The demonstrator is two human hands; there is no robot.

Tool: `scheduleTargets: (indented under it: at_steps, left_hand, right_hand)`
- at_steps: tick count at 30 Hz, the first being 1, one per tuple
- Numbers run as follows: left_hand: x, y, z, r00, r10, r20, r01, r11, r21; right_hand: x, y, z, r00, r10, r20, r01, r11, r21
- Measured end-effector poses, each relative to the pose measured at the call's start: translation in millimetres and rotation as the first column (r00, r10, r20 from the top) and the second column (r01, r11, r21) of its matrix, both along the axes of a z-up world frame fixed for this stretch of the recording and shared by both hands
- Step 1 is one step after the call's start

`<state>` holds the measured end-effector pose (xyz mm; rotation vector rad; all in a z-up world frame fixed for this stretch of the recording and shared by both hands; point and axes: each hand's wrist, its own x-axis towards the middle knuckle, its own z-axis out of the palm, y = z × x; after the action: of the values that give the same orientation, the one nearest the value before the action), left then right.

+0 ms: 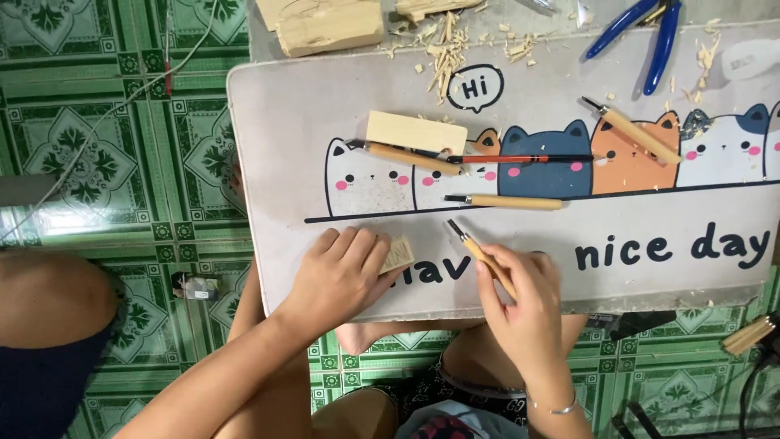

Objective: The person carves intricate details into a small wooden block using a hand carving tool on a floor-based workspace.

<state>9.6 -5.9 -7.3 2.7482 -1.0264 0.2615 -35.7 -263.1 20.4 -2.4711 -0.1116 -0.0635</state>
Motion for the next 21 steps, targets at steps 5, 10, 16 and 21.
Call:
scheduleTargets:
  at_steps: [5, 10, 16, 21]
  left_hand:
    - [1.5, -0.5, 0.3, 0.999, -0.008, 0.034, 0.008, 1.000, 0.010]
    - [4.2, 8.3, 5.9, 0.992, -0.061, 0.107, 0.077, 0.985, -0.153]
    - [7.8, 13.3, 12.1, 0.982, -0.139, 0.129, 0.160, 0.972, -0.171]
    - [8.0, 9.5, 14.5, 0.994, -0.105, 0.004, 0.104, 0.973, -0.205]
  right_hand:
    - [26.8, -40.0, -24.7, 0.983, -0.084, 0.165, 0.108, 0.984, -0.144]
    - [90.9, -98.6, -13.6, 0.910, -0.209, 0.358, 0.275, 0.951, -0.142]
    - [94.0, -114.4, -38.7, 0.887, -0.218, 0.406, 0.308, 0.936, -0.170]
    - [93.5, -107.4, -30.8, 0.944, -0.266, 0.194, 0.190, 0.921, 0.339]
